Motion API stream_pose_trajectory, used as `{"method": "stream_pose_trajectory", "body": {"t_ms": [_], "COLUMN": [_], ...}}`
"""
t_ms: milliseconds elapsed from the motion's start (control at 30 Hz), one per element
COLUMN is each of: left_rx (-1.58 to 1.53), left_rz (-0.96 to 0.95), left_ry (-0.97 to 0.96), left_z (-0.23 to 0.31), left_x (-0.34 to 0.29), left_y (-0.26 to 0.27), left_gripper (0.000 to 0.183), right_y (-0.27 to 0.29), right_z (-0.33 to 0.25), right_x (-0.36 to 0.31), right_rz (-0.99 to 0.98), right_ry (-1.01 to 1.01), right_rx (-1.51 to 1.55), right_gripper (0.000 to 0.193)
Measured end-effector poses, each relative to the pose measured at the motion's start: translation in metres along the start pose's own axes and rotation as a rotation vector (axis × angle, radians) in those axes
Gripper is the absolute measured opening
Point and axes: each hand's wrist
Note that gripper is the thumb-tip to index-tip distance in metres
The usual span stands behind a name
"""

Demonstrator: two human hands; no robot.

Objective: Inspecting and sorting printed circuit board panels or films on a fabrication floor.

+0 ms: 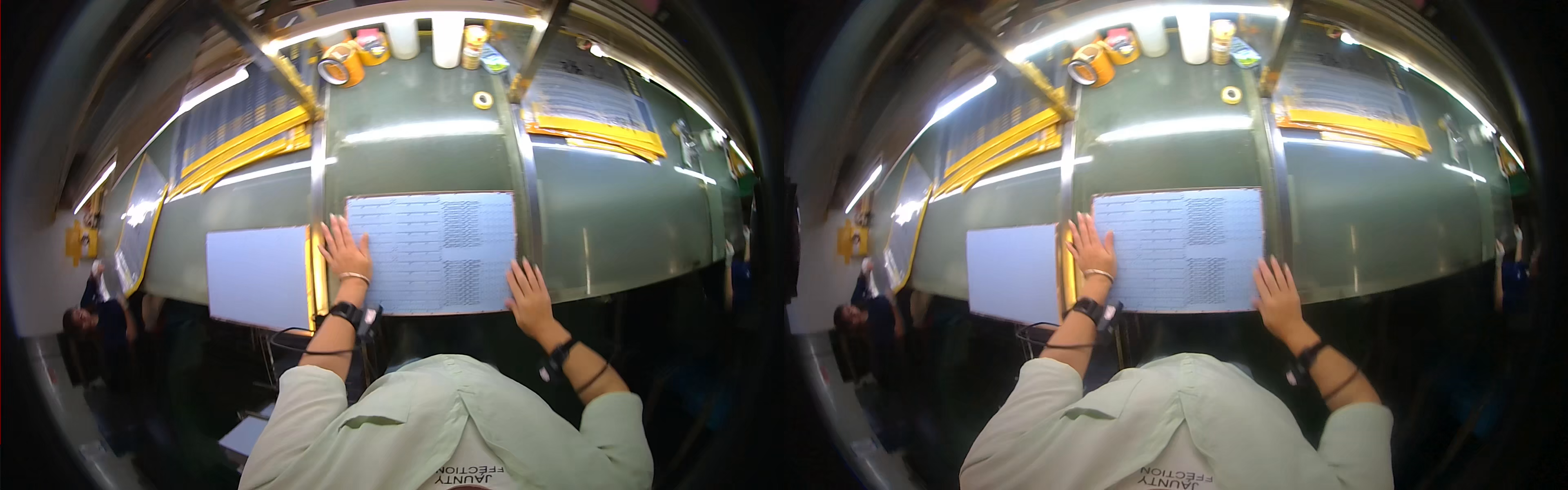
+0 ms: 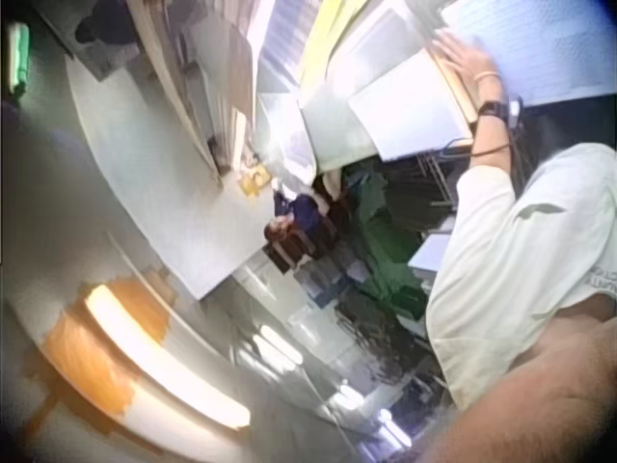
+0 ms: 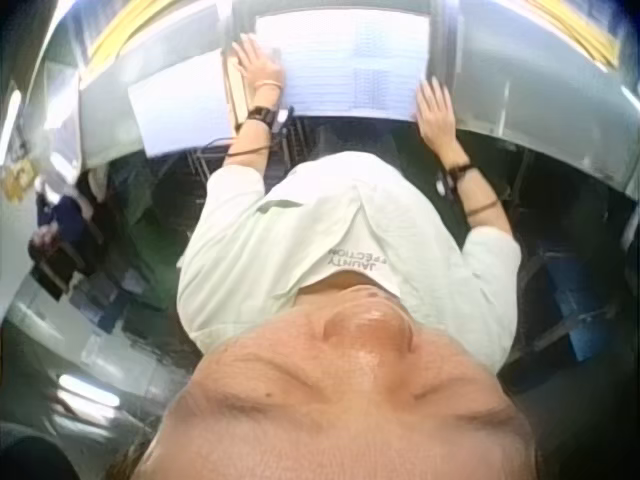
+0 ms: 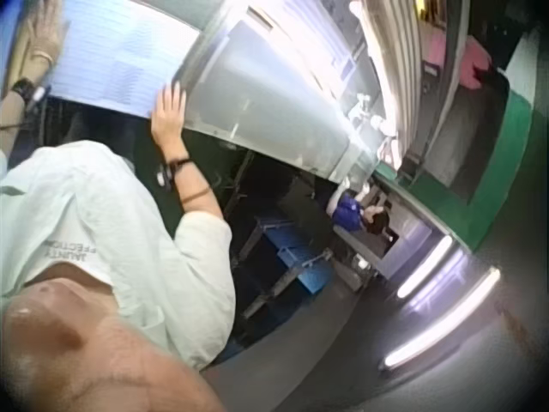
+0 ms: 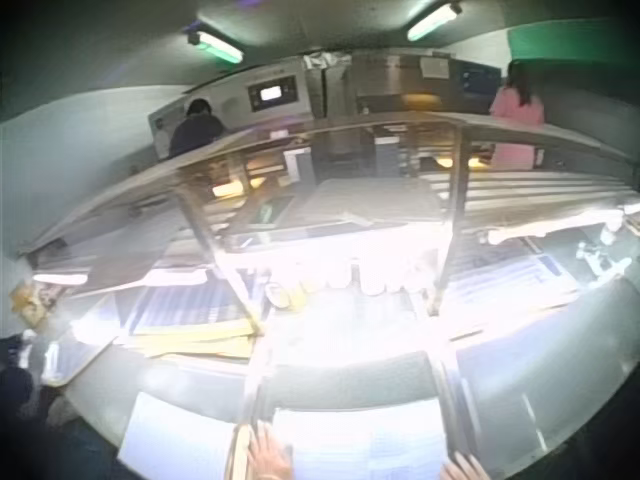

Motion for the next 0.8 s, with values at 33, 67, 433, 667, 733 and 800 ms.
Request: {"method": "stream_pose_trajectory", "body": {"t_ms": [33,67,433,667,733,800], "left_rx": [0.055,0.033,-1.183,-1.389,-1.429,-1.475], "left_rz": [-0.028,-0.003,-0.083,-0.136,-0.109,-0.164], "left_ry": [0.004,0.044,1.082,1.081,1.128,1.167], "left_z": [0.000,-0.007,-0.013,-0.018,-0.021,-0.028], "left_x": [-0.021,-0.047,-0.135,-0.146,-0.144,-0.134], "left_y": [0.011,0.019,0.034,0.031,0.036,0.053], "left_gripper": [0.064,0.063,0.040,0.031,0.032,0.030], "right_y": [0.001,0.004,0.004,-0.002,0.011,0.034], "right_z": [-0.008,-0.013,0.022,0.024,0.019,0.015], "right_x": [-0.021,-0.035,-0.002,-0.001,0.002,0.016], "right_rz": [-0.033,-0.063,-0.066,-0.013,-0.006,0.014], "right_ry": [-0.012,-0.018,0.176,0.166,0.200,0.235], "right_rx": [0.031,0.063,0.107,0.086,0.039,-0.009], "right_gripper": [0.062,0.063,0.068,0.074,0.064,0.054]}}
Point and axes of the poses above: each hand's wrist, its own x-axis towards the middle knuckle, its own y-axis out of the back of the hand, z = x × y, and after that the axes turned 5 degrees about -x, right-handed
